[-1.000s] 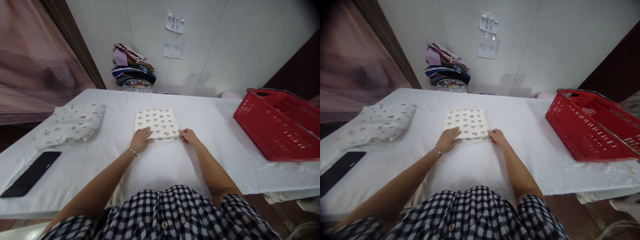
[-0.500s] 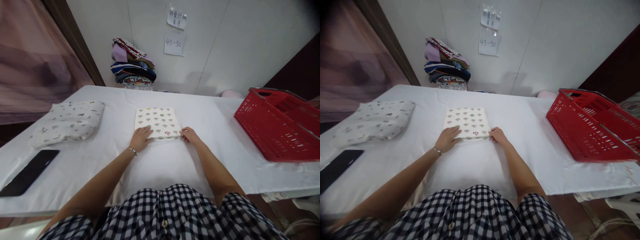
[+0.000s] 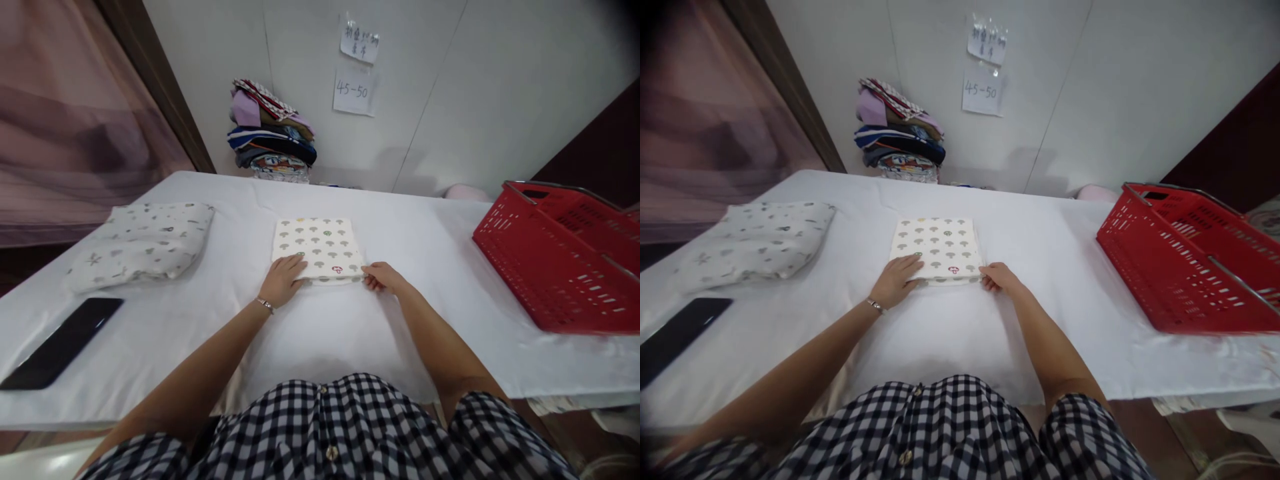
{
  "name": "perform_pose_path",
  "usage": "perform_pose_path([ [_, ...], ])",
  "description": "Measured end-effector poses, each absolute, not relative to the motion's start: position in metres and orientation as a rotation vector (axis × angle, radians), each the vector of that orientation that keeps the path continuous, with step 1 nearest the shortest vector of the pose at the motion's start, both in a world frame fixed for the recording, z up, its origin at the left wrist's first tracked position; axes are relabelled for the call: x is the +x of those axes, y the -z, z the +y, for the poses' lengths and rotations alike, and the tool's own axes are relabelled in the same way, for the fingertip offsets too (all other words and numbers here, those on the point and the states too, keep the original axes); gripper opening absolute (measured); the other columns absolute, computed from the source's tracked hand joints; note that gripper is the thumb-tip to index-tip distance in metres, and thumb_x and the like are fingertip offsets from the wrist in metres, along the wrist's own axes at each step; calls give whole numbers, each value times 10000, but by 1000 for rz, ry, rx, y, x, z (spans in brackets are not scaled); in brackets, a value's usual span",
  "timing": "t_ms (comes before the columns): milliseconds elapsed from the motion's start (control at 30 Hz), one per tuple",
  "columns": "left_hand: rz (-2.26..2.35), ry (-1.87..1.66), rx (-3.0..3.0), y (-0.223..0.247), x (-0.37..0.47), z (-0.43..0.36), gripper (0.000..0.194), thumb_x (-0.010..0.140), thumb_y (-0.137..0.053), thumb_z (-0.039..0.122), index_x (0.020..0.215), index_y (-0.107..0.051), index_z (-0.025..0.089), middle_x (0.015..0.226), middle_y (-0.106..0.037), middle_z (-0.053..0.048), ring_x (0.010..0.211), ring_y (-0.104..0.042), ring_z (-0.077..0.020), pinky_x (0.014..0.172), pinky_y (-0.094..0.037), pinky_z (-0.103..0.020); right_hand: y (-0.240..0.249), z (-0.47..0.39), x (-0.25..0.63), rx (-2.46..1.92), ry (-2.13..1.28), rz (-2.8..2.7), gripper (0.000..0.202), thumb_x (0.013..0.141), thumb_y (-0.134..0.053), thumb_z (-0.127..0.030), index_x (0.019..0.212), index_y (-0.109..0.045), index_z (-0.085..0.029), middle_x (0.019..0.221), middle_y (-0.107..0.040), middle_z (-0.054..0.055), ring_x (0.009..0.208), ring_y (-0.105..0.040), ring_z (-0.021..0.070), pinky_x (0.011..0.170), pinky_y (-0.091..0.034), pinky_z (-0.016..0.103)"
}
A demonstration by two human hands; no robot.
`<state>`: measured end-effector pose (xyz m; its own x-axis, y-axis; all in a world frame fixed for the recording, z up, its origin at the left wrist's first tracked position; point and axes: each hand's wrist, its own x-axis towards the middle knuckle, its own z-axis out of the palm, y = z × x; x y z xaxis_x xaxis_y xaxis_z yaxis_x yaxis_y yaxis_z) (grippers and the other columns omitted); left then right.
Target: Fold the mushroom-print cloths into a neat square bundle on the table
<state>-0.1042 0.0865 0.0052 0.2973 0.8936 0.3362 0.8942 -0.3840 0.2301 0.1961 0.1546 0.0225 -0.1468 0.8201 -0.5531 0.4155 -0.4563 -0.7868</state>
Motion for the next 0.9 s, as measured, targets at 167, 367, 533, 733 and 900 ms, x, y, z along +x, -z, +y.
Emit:
perform_pose_path([
  [167,-1760,693,-2447,-5,-114,77,379,853,-491,332,1219,-538,248,1357,-483,-73,1271,-397,-248,1041,-326,-463,-21,156,196,-1734,-1596,-1411,235,745,-662,-358,712,-530,-167,594,-640,25,432,-565,107,329,-328,178],
  [367,-1823,683,-2397,-1,-123,71,369,827,-528,269,1193,-571,257,1304,-533,-71,1221,-456,-245,994,-396,-428,-9,157,198,-1628,-1499,-1384,220,733,-637,-319,642,-496,-177,525,-597,-1,421,-520,81,344,-315,163],
  [533,-1831,647,-2426,-1,-126,69,384,829,-512,199,1191,-574,312,1278,-558,-34,1215,-467,-224,964,-427,-413,-3,157,197,-1680,-1427,-1478,211,715,-628,-313,613,-502,-177,474,-577,-9,357,-449,72,325,-298,177],
  [733,-1787,675,-2490,3,-134,65,407,852,-458,185,1239,-536,281,1313,-529,-45,1250,-436,-208,988,-420,-414,-3,158,201,-1765,-1392,-1646,220,725,-612,-366,654,-537,-171,564,-623,19,410,-501,93,374,-367,201],
  [900,-1804,742,-2488,-10,-126,62,413,869,-478,366,1266,-507,253,1328,-514,-71,1261,-420,-230,1033,-352,-471,-25,159,189,-1720,-721,-2001,323,750,-593,-389,992,-613,-176,955,-669,89,817,-631,212,699,-498,329],
])
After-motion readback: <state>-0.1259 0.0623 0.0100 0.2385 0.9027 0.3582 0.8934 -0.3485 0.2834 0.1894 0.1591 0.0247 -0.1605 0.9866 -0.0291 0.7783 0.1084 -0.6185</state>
